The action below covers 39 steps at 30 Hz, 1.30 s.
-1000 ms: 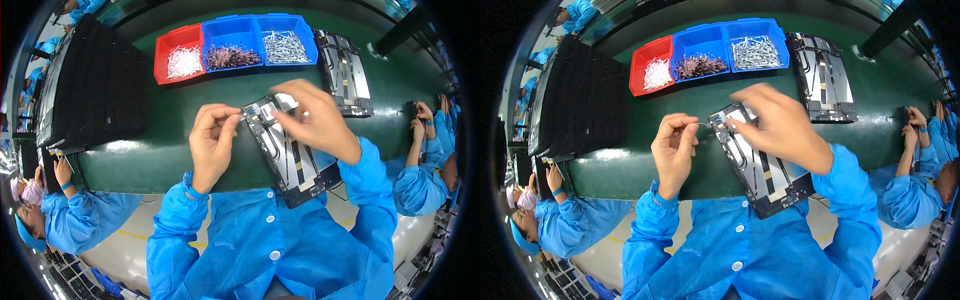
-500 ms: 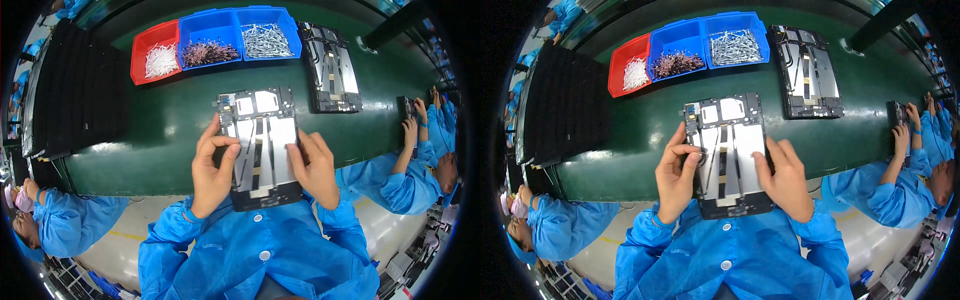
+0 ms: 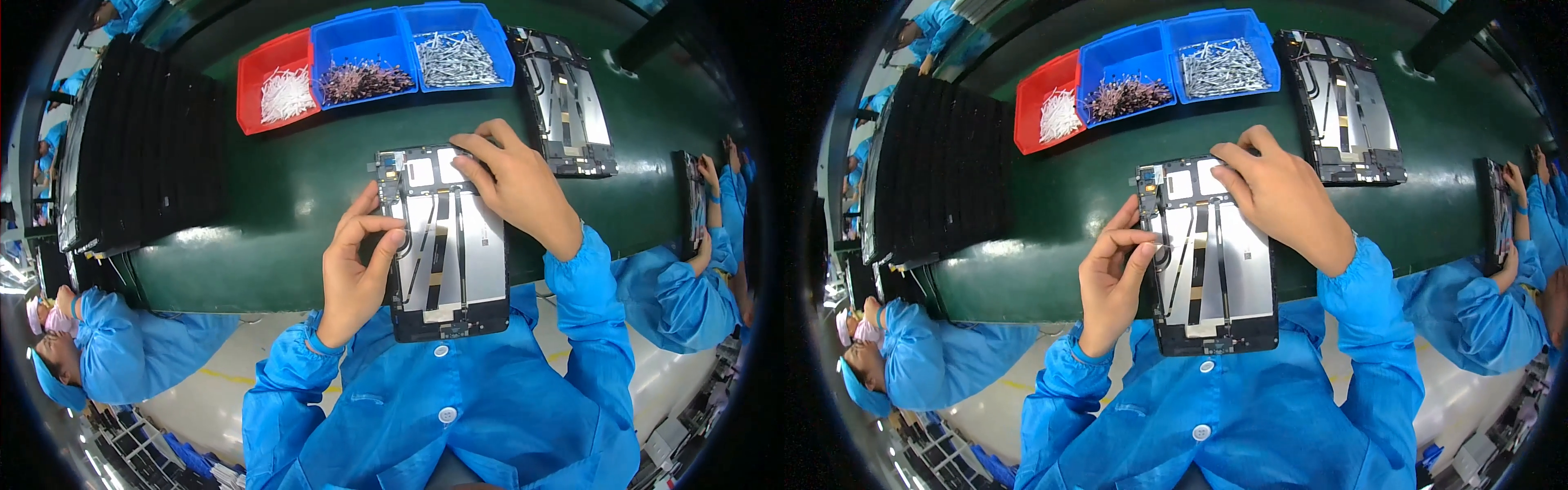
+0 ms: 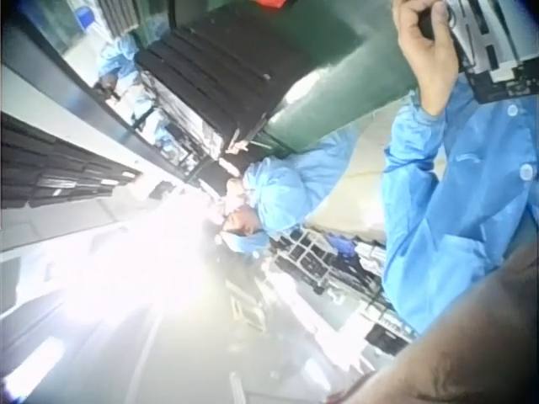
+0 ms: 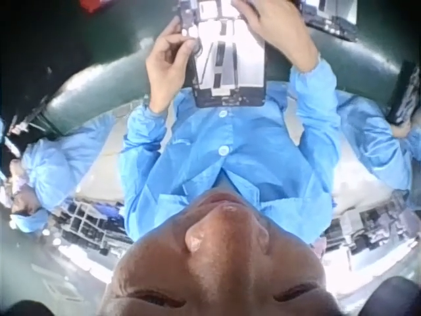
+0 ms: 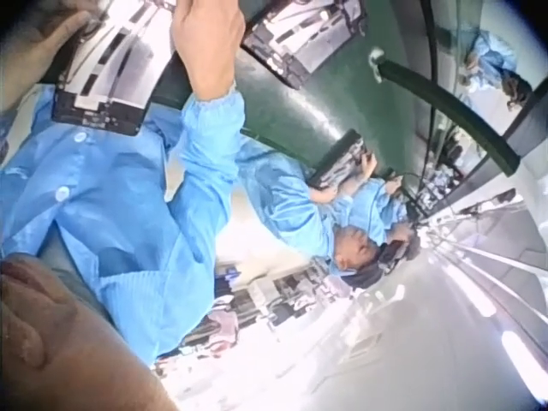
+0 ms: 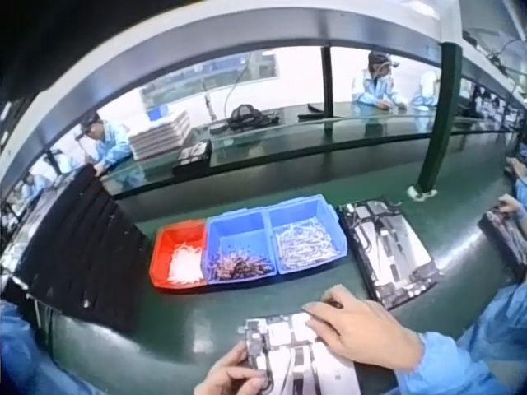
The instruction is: The person assembles electronic tablet components by hand, joining a circuit board and ribbon cable to a tablet housing with screws.
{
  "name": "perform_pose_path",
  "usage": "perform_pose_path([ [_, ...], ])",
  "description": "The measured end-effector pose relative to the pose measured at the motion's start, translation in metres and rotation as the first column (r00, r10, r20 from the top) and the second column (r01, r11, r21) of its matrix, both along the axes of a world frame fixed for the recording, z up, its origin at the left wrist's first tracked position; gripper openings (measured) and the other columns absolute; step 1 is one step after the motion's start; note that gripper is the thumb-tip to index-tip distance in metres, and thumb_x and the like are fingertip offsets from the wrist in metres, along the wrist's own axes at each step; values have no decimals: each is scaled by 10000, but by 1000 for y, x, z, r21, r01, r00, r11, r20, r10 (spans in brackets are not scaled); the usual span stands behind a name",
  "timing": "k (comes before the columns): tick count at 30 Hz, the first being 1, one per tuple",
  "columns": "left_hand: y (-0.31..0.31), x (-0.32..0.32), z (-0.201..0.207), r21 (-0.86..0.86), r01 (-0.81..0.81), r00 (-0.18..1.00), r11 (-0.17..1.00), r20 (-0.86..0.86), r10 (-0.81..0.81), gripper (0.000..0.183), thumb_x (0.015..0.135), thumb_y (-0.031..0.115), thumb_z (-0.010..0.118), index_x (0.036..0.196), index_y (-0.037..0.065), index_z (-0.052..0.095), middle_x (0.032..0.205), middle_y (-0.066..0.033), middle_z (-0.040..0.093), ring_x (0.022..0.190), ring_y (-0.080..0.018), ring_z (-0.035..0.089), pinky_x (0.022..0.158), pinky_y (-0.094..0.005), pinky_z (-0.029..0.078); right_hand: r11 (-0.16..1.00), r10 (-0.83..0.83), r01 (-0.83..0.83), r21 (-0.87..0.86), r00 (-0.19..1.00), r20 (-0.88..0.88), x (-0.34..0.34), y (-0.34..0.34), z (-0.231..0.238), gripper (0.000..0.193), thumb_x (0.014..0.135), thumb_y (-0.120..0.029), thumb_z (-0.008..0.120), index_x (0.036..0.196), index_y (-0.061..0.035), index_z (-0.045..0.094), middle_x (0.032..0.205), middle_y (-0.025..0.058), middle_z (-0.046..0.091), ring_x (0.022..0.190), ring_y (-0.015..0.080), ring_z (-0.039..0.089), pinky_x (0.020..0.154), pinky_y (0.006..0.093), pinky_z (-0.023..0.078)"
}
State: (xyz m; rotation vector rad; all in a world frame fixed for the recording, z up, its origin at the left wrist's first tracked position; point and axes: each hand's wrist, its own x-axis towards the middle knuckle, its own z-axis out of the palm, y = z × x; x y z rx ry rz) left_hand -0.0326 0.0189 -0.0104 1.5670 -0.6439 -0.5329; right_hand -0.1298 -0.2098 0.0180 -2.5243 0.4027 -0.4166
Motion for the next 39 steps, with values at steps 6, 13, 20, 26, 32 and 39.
perform_pose_path([
  [6,-2,24,14,-36,-106,976,994,186,111,92,891,-8,700,982,7,701,1070,-113,606,954,-184,601,843,-292,492,989,-114,125,-76,984,134,1,16,22,294,916,-207,683,1186,-93,667,1051,136,616,766,333,671,667,404,559],
  [13,-8,21,22,-70,-8,922,998,386,34,112,850,-29,726,954,5,702,957,-96,642,875,-192,616,769,-283,498,820,153,-267,507,955,255,6,62,16,283,830,-72,775,1098,-28,696,985,110,685,628,132,630,517,256,480],
  [20,-7,22,30,36,-91,572,995,820,22,238,740,-52,752,954,31,691,932,-111,621,856,-292,610,750,-367,513,870,103,-256,422,930,352,7,65,14,128,829,43,730,951,7,725,814,61,667,599,76,600,490,234,455],
  [26,-3,12,35,191,-180,336,965,934,-122,350,674,-1,732,1021,19,690,1005,-105,604,911,-303,595,751,-380,507,959,135,-223,175,901,413,13,66,5,142,753,-7,751,878,-51,700,758,57,619,582,216,635,503,314,499],
  [32,0,21,34,345,-162,716,925,686,-130,451,793,-26,721,1228,47,630,1072,-117,600,809,-206,607,675,-320,508,955,140,-217,204,932,335,20,60,-2,117,765,18,731,864,-24,685,752,66,608,592,187,614,507,299,479],
  [39,2,56,17,278,180,942,943,-324,-85,279,979,145,653,1182,-35,589,841,-38,647,599,-47,575,492,-210,455,958,194,-239,159,947,255,28,55,-15,101,796,-9,741,888,-33,705,745,71,600,583,196,605,514,305,475],
])
